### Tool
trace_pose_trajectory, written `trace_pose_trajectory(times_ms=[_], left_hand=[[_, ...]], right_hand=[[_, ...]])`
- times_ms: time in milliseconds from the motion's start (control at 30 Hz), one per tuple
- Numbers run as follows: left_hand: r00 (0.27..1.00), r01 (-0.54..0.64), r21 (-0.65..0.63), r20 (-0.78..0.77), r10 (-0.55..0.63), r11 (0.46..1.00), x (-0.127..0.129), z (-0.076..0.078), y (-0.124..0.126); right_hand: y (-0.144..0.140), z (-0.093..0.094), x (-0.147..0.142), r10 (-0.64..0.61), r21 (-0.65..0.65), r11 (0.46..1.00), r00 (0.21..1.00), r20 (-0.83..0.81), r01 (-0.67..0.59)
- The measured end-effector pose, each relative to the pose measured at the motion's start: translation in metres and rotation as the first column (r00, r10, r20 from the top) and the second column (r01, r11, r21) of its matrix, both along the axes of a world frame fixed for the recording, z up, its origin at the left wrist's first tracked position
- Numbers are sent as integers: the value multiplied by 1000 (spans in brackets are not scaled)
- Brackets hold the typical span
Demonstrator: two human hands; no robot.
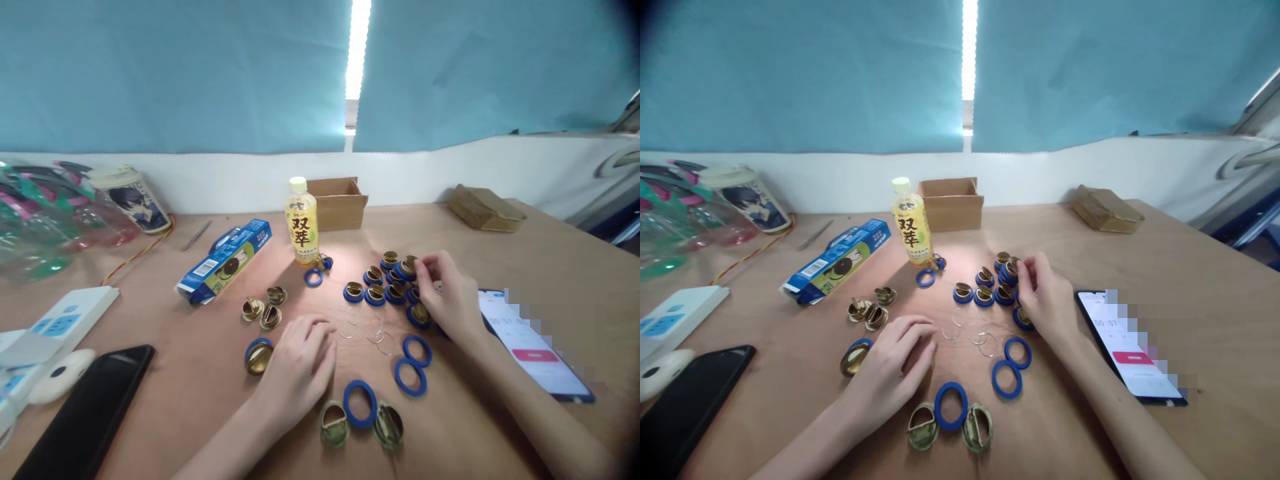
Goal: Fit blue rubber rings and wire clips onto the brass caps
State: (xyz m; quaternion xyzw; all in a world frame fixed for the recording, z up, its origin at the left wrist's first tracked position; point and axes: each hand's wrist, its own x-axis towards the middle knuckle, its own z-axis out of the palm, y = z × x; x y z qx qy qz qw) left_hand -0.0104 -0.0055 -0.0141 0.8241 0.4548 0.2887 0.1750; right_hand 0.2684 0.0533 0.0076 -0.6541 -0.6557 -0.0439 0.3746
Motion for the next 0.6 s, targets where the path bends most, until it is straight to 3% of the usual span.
trace_pose_trajectory(times_ms=[200,333,467,600], left_hand=[[998,44,-16,-43,-45,999,0,0,-2],[998,28,5,-64,-27,1000,-2,-1,-1],[988,-94,109,-114,106,990,-10,0,9],[911,-324,258,-174,374,910,-26,6,24]], right_hand=[[5,-11,2,93,-144,986,991,92,-79],[4,-10,-3,111,-146,985,989,101,-95],[-1,-5,-9,130,-82,989,986,101,-122],[-11,2,-20,257,-15,966,965,60,-256]])
